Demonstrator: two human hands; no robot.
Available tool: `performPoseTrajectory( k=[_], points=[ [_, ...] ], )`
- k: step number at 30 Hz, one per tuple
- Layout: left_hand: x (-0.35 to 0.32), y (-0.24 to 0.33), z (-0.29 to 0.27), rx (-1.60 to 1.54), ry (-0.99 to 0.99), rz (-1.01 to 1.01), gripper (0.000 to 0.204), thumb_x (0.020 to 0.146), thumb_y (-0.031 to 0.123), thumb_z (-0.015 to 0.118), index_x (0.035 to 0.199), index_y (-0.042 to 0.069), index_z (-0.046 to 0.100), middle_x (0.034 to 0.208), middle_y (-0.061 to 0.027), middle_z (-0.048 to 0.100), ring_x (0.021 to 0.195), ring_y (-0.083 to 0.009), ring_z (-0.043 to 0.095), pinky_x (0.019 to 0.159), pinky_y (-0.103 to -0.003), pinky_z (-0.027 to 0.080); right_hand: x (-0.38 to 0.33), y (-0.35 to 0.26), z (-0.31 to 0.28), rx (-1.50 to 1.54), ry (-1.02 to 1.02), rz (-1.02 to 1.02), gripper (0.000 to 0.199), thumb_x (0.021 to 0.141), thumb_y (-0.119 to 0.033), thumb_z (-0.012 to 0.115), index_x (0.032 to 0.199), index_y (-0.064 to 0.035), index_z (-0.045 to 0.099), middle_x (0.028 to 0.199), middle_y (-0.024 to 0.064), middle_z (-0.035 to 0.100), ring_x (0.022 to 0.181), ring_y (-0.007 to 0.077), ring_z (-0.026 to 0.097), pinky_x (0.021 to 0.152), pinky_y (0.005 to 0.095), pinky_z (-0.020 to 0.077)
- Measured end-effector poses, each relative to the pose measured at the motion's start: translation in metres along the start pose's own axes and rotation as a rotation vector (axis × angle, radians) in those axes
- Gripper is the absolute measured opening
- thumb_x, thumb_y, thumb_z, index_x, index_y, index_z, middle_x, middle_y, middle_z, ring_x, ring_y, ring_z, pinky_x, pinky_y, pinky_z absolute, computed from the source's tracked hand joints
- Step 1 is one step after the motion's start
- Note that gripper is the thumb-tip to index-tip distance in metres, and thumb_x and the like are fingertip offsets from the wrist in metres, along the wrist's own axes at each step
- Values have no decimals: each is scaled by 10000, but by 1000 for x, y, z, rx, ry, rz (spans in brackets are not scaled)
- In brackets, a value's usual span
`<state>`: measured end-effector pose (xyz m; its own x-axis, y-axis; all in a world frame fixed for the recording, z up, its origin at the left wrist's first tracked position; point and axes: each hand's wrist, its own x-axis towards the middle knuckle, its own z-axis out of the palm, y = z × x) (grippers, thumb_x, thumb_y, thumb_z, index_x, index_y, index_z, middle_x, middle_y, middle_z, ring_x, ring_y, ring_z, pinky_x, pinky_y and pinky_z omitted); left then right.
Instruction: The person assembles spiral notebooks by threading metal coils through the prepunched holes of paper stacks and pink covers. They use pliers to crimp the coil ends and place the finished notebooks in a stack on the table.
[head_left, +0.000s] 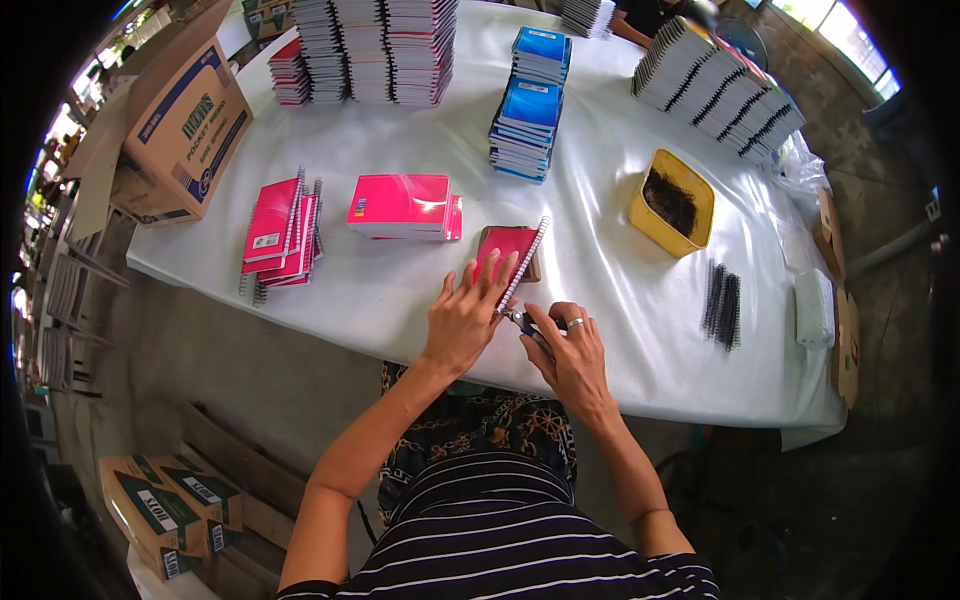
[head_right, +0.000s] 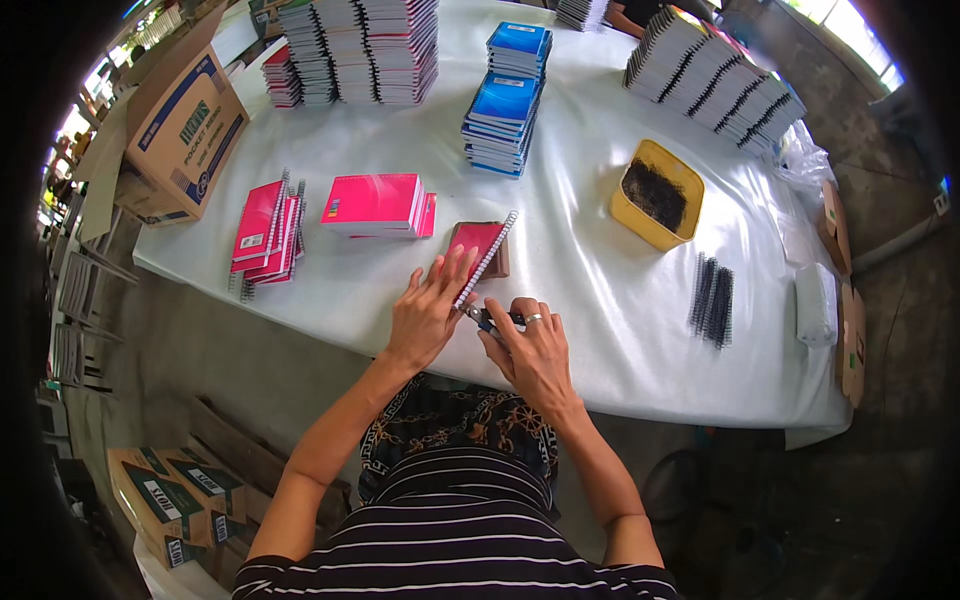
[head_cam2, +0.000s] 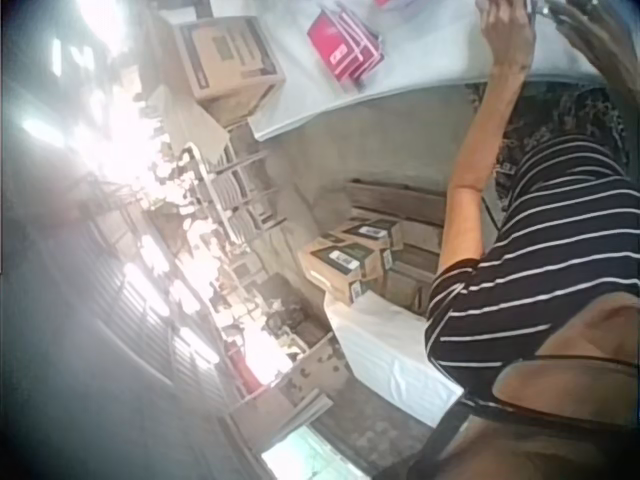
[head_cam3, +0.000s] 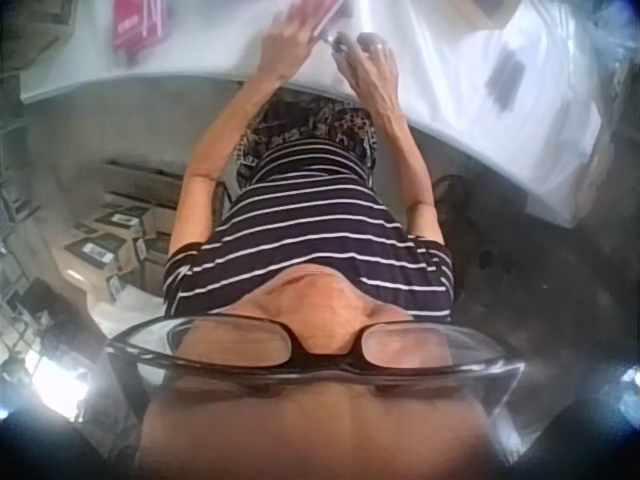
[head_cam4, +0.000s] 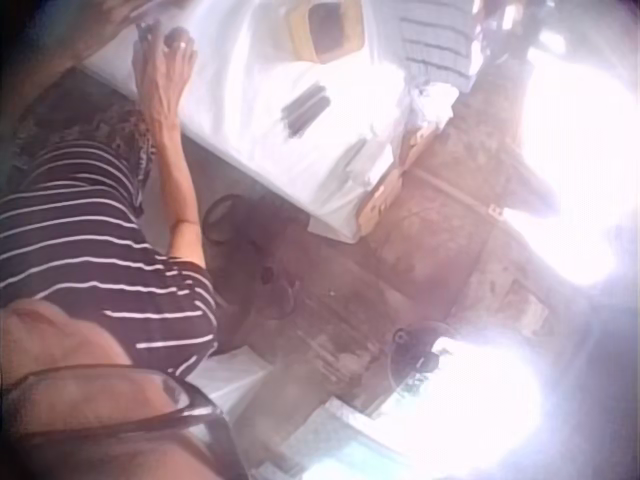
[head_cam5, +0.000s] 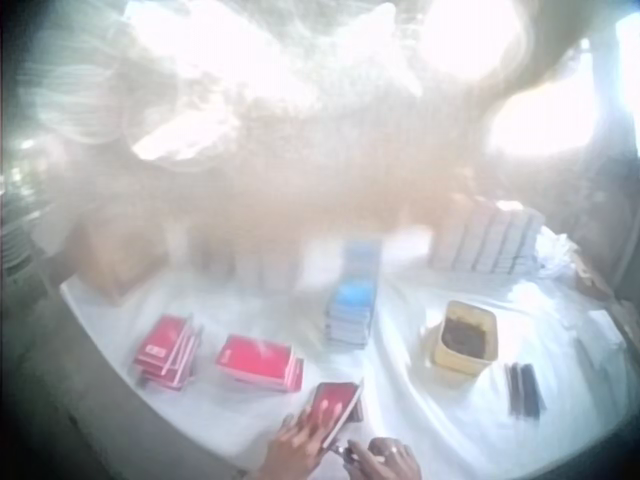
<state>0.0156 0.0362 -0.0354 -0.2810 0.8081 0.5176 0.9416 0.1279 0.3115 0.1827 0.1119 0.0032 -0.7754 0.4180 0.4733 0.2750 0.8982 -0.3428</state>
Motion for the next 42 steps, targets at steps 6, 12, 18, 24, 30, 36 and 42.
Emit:
performPoseTrajectory(
  k=[6, 12, 18, 24, 30, 36, 42],
  points=[
    [0, -2, -9, 27, 109, 13, 560, 922, 317, 604, 1435, 163, 439, 1347, -75, 568, 1096, -306, 626, 922, -478, 492, 24, 19, -15, 1043, -658, 556, 383, 1033, -319, 453, 910, 7, 613, 708, 19, 574, 604, 62, 523, 496, 244, 410],
    [9, -30, -69, 279, 234, 41, 582, 899, 314, 614, 1440, 181, 446, 1379, -51, 544, 1133, -262, 600, 945, -434, 487, 34, 64, -29, 326, -325, 268, 250, 925, -183, 619, 1116, -24, 644, 965, 141, 609, 816, 245, 595, 714, 370, 484],
    [16, -148, -163, -328, 370, -90, 674, 889, 399, 611, 1479, 172, 379, 1485, -70, 427, 1329, -241, 438, 1103, -362, 350, 44, 93, -8, 32, -130, 202, 463, 818, -128, 734, 1251, -102, 573, 1255, 150, 522, 1177, 296, 508, 944, 440, 437],
    [25, -170, -169, -1244, 271, 18, 809, 854, 523, 594, 1499, 121, 317, 1560, -99, 276, 1401, -244, 321, 1156, -412, 262, 165, -63, 58, 1333, -137, 45, 674, 837, -89, 723, 1416, -73, 378, 1368, 128, 480, 1236, 255, 506, 1002, 401, 452],
    [27, -248, -211, -1443, 364, -172, 799, 831, 487, 631, 1492, 164, 318, 1500, -58, 373, 1349, -228, 398, 1131, -426, 333, 262, -149, 116, 1381, 132, -222, 254, 973, -19, 504, 1218, -4, 571, 1059, 112, 659, 920, 180, 666, 761, 282, 546],
    [1, -292, -202, -1615, 385, -185, 758, 853, 434, 631, 1499, 212, 304, 1487, -51, 391, 1332, -212, 421, 1119, -456, 344, 264, -190, 153, 1561, 24, 9, 159, 935, -4, 560, 1072, -5, 640, 969, 63, 594, 854, 128, 611, 700, 289, 516],
    [11, -305, -200, -1114, 303, -490, 708, 921, 375, 637, 1513, 188, 297, 1515, -47, 360, 1344, -225, 403, 1106, -444, 327, 276, -169, 164, 705, 209, -393, 302, 747, -17, 698, 1041, -84, 688, 1023, 90, 584, 953, 215, 587, 739, 353, 505]
  ],
)
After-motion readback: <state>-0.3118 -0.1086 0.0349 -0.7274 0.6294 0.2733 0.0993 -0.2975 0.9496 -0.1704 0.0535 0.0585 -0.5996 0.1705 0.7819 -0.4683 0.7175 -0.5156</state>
